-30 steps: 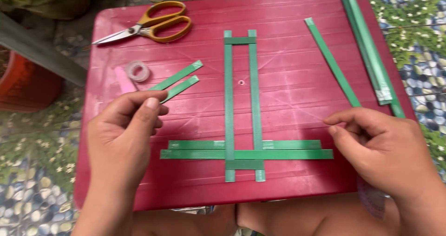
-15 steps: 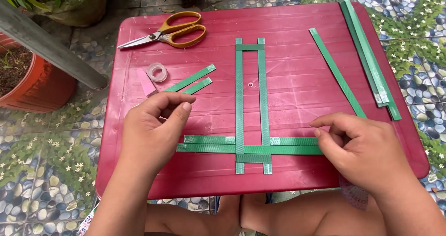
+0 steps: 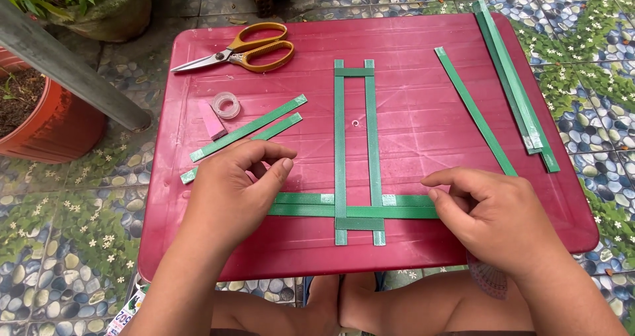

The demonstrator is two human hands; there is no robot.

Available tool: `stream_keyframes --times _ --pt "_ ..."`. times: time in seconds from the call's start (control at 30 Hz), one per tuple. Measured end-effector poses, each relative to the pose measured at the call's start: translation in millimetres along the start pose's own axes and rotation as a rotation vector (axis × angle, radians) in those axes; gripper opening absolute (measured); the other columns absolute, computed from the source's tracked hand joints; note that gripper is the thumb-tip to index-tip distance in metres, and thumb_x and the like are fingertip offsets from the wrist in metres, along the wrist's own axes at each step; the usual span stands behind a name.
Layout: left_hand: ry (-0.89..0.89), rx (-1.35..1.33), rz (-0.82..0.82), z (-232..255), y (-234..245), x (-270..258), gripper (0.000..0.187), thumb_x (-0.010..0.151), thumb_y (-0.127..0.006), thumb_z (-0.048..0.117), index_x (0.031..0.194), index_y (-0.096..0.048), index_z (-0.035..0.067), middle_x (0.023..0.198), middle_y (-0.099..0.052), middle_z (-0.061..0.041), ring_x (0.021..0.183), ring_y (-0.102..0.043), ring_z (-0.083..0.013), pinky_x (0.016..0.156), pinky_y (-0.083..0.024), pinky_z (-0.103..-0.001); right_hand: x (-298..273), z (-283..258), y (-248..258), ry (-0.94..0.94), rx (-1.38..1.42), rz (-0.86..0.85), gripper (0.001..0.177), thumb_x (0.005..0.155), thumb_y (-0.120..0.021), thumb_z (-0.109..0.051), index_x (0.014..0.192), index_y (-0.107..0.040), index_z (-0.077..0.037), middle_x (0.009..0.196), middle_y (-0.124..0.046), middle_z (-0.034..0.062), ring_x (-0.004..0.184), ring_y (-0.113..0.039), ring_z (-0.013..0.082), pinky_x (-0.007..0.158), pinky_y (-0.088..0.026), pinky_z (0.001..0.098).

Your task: Measuring and aligning green plastic strips on a table using a protractor.

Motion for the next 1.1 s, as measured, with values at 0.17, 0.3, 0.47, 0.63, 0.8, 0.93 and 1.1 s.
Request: stream_keyframes --times 0.17,0.3,0.47,0.63,0.8,0.93,1.1 --pt "0.116 -0.18 -0.052 -0.1 1.7 0.8 0.013 0.077 -0.061 0.018 0.082 -0.072 0.014 0.071 -0.065 0.006 0.061 -0.049 -0.0039 0.058 -0.042 -0.019 -1.2 -1.3 2.8 -0.119 0.137 0.014 0.013 0.077 -0.06 -0.023 0.082 -0.071 -0.019 0.041 -0.046 -0.004 0.043 -0.044 0.0085 0.05 -0.038 0.0226" --pt "0.113 -0.39 -0.274 14.3 -27.5 -13.5 0.015 0.076 -0.059 0.023 0.08 -0.069 0.012 0.08 -0.071 0.003 0.077 -0.062 -0.0064 0.074 -0.049 -0.023 -6.6 -16.5 9.4 -0.124 0.298 0.119 0.012 0.08 -0.061 -0.018 0.085 -0.07 -0.014 0.053 -0.059 -0.0051 0.047 -0.046 0.0049 0.048 -0.037 0.0192" --pt "0.331 -0.642 -0.581 43.1 -89.3 -63.9 0.032 0.072 -0.062 0.026 0.099 -0.061 0.009 0.079 -0.064 -0.002 0.071 -0.06 -0.0084 0.059 -0.049 -0.022 -20.1 -41.6 14.7 -0.063 0.555 0.257 0.011 0.084 -0.056 -0.009 0.089 -0.065 -0.005 0.068 -0.06 0.0004 0.051 -0.043 0.005 0.046 -0.035 0.0183" --pt "0.362 -1.071 -0.919 44.1 -130.2 -102.4 0.037 0.082 -0.06 0.031 0.106 -0.053 0.004 0.086 -0.061 -0.008 0.072 -0.062 -0.0133 0.052 -0.048 -0.018 -33.6 -52.4 20.2 0.004 0.594 0.456 0.01 0.089 -0.052 -0.003 0.092 -0.061 0.0 0.063 -0.053 0.0031 0.047 -0.038 0.006 0.043 -0.03 0.0188" --pt "0.427 -1.248 -0.943 46.3 -132.5 -109.5 0.045 0.071 -0.069 0.023 0.109 -0.053 0.005 0.08 -0.057 -0.001 0.059 -0.053 -0.0027 0.045 -0.045 -0.011 -37.3 -55.6 23.8 0.094 0.783 0.532 0.011 0.092 -0.044 0.0 0.092 -0.053 0.007 0.049 -0.04 0.0097 0.039 -0.038 0.0138 0.043 -0.035 0.0243" --pt "0.388 -1.262 -1.003 42.6 -136.7 -111.3 0.032 0.078 -0.066 0.025 0.099 -0.051 0.008 0.067 -0.051 0.005 0.056 -0.05 -0.0007 0.049 -0.045 -0.011 -35.2 -54.3 25.6 0.061 0.803 0.466 0.014 0.092 -0.042 -0.003 0.091 -0.054 0.005 0.051 -0.043 0.0101 0.042 -0.045 0.0162 0.044 -0.041 0.0242" --pt "0.4 -1.212 -0.715 37.4 -137.7 -99.6 0.018 0.081 -0.065 0.018 0.091 -0.055 0.007 0.069 -0.053 -0.003 0.051 -0.052 -0.0059 0.047 -0.051 -0.017 -21.2 -33.5 16.0 0.001 1.03 0.135 0.043 0.081 -0.045 -0.021 0.115 -0.049 0.005 0.084 -0.053 0.0137 0.073 -0.053 0.0212 0.068 -0.045 0.0282"
Point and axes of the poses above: each hand's wrist, its own x-axis towards the middle knuckle, its own y-axis out of the back of the hand, z = x × y, the point moved 4 cm from there along x, towards the middle knuckle
